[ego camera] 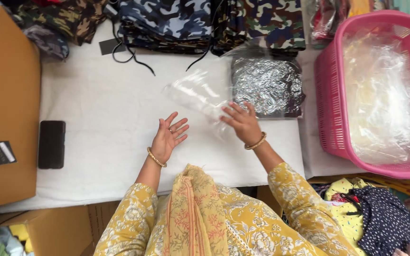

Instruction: The person folds several camouflage-patterned shorts and places each one into a clear plastic bag on a white table. The person then seals the bags and stacks them. A smartphone and a pink basket are visible on the table.

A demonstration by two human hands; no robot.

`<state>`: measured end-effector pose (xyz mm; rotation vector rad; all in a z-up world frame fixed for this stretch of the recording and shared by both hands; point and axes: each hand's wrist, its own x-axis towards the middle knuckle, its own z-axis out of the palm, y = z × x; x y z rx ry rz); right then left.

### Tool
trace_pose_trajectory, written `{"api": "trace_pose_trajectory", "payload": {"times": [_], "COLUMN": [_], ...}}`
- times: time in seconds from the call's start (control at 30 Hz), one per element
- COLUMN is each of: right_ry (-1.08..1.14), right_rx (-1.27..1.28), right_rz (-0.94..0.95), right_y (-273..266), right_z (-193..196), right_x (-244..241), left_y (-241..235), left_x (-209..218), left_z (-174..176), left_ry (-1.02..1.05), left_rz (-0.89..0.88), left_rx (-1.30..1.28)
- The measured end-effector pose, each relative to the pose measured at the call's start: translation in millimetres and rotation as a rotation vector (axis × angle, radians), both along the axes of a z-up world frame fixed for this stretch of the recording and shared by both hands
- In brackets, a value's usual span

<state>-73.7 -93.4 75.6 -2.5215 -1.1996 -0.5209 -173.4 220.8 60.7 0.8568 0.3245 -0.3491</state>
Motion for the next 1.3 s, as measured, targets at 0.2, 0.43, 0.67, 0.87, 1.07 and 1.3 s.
{"api": "trace_pose_trajectory", "payload": {"times": [0.2, 0.43, 0.67, 0.87, 1.07, 1.3], "right_ry": [0.526, 0.579, 0.739, 0.656, 0.801, 0.421], "right_rx": [-0.394, -0.170, -0.290, -0.591, -0.482, -0.276], "right_rz": [-0.041, -0.333, -0.070, -0.219, -0.027, -0.028], "right_y": [61.8, 100.5, 127.3, 127.1, 134.7, 100.5], "right_z": [-31.6, -82.4, -63.3, -39.1, -56.7, -49.9], "right_x": [-18.7, -52.9, -35.9, -20.6, -80.9, -59.9], "left_y": [35.0, 6.1, 65.9, 47.6, -13.7, 28.8], "left_x": [-17.8, -46.5, 9.8, 39.9, 56.5, 44.7], "left_z": [-113.6, -76.4, -16.8, -34.2, -6.6, -69.0], "left_ry": [0.225, 0.455, 0.185, -0.174, -0.146, -0.212], "left_rz": [0.316, 0.525, 0.128, 0.078, -0.456, -0.750], "left_rx": [0.338, 0.133, 1.591, 1.812, 1.639, 1.788]}}
